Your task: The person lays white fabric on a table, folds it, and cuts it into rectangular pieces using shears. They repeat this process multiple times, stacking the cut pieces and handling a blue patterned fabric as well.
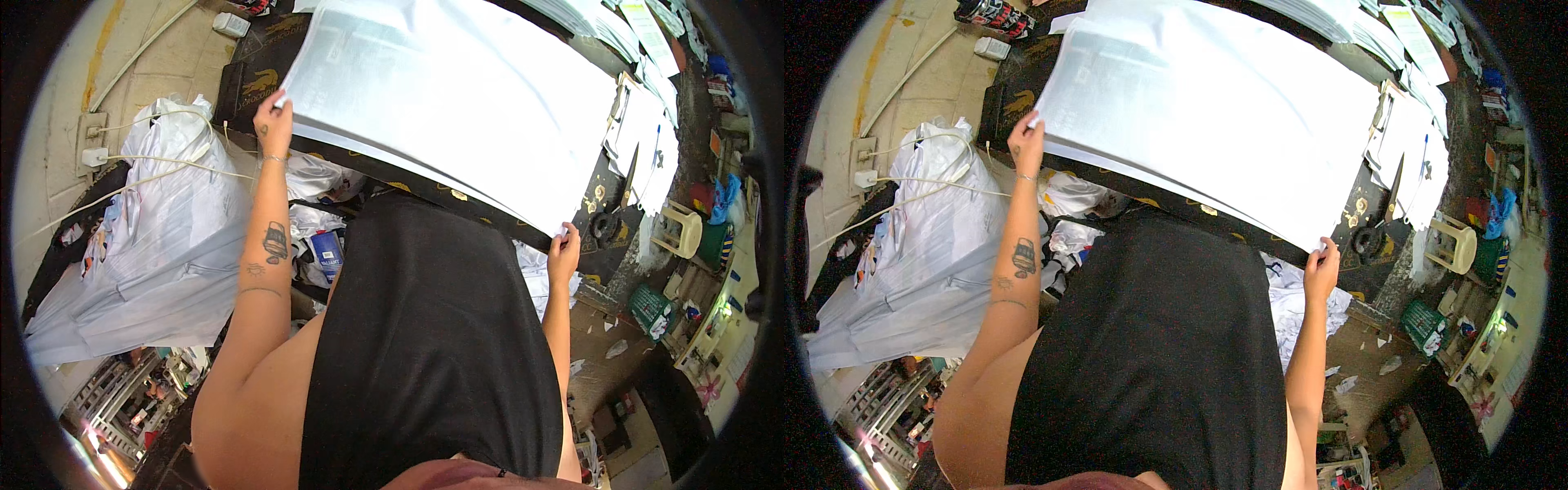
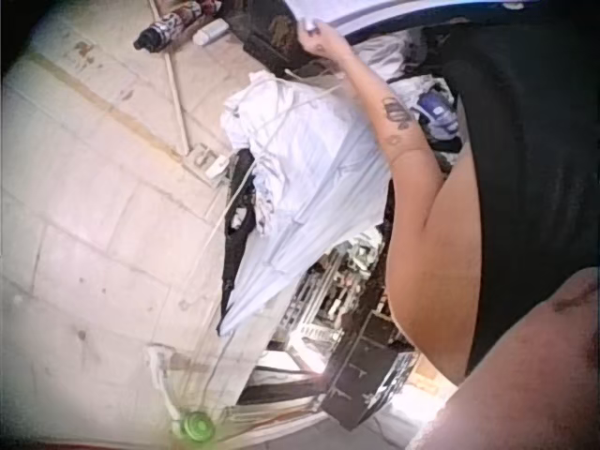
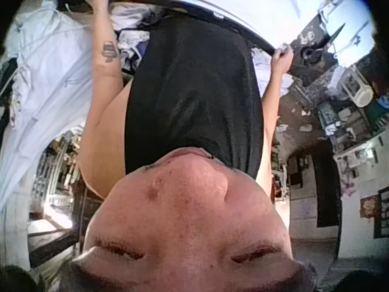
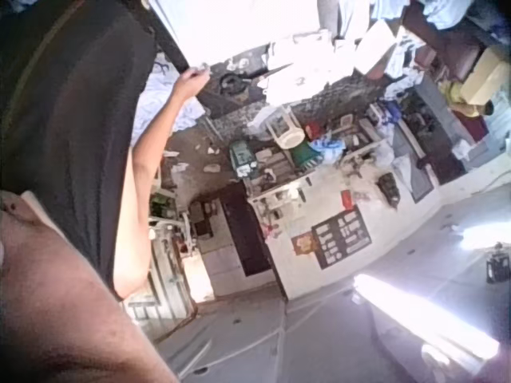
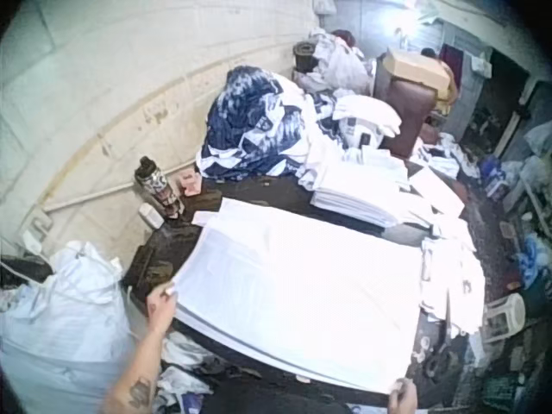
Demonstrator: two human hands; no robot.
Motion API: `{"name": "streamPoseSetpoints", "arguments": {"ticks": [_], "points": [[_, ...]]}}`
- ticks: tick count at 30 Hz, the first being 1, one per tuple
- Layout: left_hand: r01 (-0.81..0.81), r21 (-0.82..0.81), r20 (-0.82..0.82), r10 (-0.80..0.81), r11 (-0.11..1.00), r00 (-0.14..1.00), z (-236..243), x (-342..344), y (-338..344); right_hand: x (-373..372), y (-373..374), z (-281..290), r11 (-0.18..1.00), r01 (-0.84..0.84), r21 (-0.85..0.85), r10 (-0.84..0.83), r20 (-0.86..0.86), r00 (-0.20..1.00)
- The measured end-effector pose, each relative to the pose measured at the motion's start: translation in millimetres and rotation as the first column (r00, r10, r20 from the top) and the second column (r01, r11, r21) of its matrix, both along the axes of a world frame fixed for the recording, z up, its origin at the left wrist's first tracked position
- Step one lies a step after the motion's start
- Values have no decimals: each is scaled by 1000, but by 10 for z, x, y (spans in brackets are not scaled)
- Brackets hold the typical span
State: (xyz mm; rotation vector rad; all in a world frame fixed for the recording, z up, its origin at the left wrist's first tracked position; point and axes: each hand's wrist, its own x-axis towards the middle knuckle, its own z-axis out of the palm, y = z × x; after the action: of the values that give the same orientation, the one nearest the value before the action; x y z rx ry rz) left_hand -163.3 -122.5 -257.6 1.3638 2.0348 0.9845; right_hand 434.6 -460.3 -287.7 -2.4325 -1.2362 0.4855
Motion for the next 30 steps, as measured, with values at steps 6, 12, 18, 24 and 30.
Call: {"name": "streamPoseSetpoints", "arguments": {"ticks": [6,12,18,24,30], "points": [[-62,-107,-126,49,992,991,-233,-164,-114,20,-47,-57,999,7,43,-6,-29,1000],[88,235,-353,0,968,936,-52,-83,-168,57,-7,-11,1000,3,21,-1,-96,995],[81,98,-533,-16,992,846,-517,-116,-425,-21,78,155,991,-106,-87,114,93,989],[-12,-49,-606,-20,999,795,-357,29,-513,-154,133,347,927,-338,-161,367,217,904],[300,211,-465,-174,930,868,-206,656,299,-115,789,350,937,-345,58,321,245,915]]}}
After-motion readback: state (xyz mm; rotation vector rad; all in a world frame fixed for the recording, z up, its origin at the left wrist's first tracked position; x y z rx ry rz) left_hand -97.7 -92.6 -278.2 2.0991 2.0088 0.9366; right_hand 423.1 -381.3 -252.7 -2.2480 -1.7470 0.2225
